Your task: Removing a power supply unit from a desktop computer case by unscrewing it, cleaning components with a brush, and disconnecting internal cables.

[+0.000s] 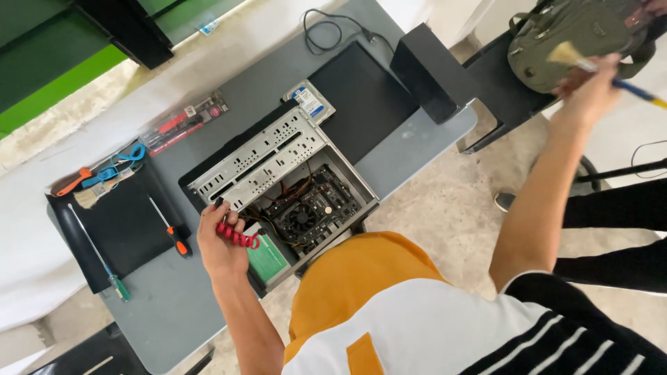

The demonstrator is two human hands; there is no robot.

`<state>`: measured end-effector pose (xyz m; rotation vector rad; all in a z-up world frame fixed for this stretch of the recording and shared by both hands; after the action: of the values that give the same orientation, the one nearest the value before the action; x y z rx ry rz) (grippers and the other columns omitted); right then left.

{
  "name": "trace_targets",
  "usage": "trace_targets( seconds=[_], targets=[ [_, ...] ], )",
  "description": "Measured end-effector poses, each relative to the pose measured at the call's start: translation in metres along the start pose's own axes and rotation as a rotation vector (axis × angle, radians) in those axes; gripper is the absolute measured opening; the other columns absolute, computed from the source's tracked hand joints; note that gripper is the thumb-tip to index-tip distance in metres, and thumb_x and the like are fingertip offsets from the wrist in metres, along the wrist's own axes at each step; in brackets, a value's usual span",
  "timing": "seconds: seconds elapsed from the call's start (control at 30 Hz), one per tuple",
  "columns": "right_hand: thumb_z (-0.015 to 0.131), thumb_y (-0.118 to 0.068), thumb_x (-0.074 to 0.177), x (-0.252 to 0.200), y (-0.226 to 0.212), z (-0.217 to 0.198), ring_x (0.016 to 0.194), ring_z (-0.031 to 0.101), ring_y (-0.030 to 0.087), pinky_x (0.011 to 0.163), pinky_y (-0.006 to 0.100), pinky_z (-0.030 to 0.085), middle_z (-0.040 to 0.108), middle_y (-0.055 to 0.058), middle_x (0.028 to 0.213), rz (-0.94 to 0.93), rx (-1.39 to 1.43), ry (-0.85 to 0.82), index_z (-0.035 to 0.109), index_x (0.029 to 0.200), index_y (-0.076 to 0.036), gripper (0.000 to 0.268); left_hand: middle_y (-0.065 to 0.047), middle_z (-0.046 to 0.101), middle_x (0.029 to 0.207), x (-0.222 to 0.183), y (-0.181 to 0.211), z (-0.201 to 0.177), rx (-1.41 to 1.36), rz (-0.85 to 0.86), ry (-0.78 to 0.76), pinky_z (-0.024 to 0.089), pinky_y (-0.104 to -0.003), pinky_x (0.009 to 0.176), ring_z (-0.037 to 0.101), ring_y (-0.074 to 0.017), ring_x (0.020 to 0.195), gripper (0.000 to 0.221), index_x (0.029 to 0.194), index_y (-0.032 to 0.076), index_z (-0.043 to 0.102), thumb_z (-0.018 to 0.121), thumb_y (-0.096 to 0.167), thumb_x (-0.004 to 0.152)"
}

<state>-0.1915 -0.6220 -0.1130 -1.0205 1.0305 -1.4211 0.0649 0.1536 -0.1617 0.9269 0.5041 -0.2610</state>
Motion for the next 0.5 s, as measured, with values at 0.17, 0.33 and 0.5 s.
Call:
trace_targets(
  seconds=[0.17,0.33,0.5],
  targets=[
    [0.078,-0.024,0.122,-0.222,0.025,0.108,0.079,0.098,0.037,0.075,0.048,0.086,0.089,0.03,0.093,0.19,-0.038,-0.508,0.091,0.119,0.002,0.03,0.0,0.076,0.104,0.02,-0.026,0.002,0.056,0.072,-0.132,0.049,-0.026,0.065,0.064,-0.0138,0.084,0.011,0.117,0.02,0.076,0.084,0.013,0.112],
    [0.09,0.0,0.115,-0.414,0.002,0.169,0.089,0.095,0.039,0.08,0.05,0.085,0.087,0.027,0.111,0.314,0.296,-1.117,0.083,0.138,0.011,0.026,-0.009,0.083,0.115,-0.016,-0.025,0.058,0.094,0.145,-0.199,0.052,-0.024,0.065,0.069,-0.0136,0.085,0.029,0.145,0.003,0.081,0.085,0.016,0.119],
    [0.096,0.0,0.111,-0.482,-0.056,0.193,0.093,0.096,0.033,0.084,0.044,0.084,0.092,0.026,0.108,0.209,0.444,-1.473,0.088,0.133,0.009,0.026,-0.005,0.076,0.109,-0.01,-0.036,0.062,0.134,0.2,-0.292,0.054,-0.024,0.067,0.068,-0.0139,0.088,0.029,0.148,0.001,0.085,0.083,0.02,0.126]
  ],
)
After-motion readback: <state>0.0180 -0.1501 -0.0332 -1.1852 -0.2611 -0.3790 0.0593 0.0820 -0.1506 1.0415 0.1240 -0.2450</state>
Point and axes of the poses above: each hand's wrist, its own x-axis towards the middle knuckle, its own z-axis out of the palm, y = z × x, the point moved 5 cm from there along x, towards the middle knuckle
